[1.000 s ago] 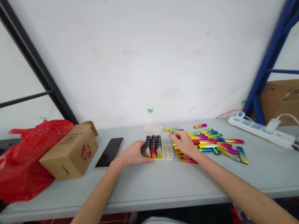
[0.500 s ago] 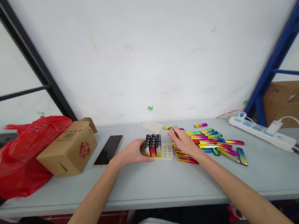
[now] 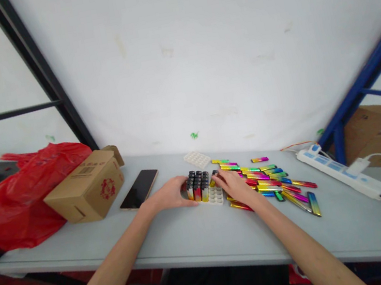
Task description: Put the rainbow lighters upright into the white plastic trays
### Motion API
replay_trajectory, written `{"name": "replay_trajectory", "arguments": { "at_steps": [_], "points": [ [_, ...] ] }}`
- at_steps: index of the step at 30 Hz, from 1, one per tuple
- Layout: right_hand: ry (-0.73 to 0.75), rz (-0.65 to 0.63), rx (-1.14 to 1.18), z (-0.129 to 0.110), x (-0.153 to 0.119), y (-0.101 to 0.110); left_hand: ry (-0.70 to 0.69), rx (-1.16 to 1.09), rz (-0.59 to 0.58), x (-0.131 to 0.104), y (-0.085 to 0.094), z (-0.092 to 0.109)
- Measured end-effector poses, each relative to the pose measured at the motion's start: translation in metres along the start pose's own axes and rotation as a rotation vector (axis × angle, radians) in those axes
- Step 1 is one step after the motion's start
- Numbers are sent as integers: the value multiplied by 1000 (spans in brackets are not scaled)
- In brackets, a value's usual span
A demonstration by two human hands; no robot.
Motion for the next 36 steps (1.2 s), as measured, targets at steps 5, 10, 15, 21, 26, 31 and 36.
{"name": "replay_trajectory", "arguments": {
  "at_steps": [5, 10, 15, 21, 26, 31, 36],
  "points": [
    [47, -73, -103, -5, 1, -4, 3, -53, 33, -1, 2, 0],
    [22, -60, -48, 4, -9, 19, 16, -65, 0, -1, 2, 1],
    [-71, 88, -199, 50, -20, 56, 24, -70, -3, -1, 1, -2],
    [-253, 78, -336, 111, -32, 66, 8, -67, -28, 1, -1, -6],
    [-310, -11, -322, 127, -33, 57, -8, -113, -40, 5, -3, -12],
    [-358, -33, -362, 130, -32, 57, -4, -153, -49, 8, -5, -18],
    [-334, 87, -217, 116, -30, 66, -20, -154, -75, 11, -4, -18]
  ]
}}
Point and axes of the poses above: each hand's wrist, its own x-axis towards the middle knuckle, its own y-axis out of the back of the hand, z = x × y, the point moved 6 cm from there along x, towards the middle knuckle, and after that the axes turned 5 degrees about -z, right-handed, at the moved point
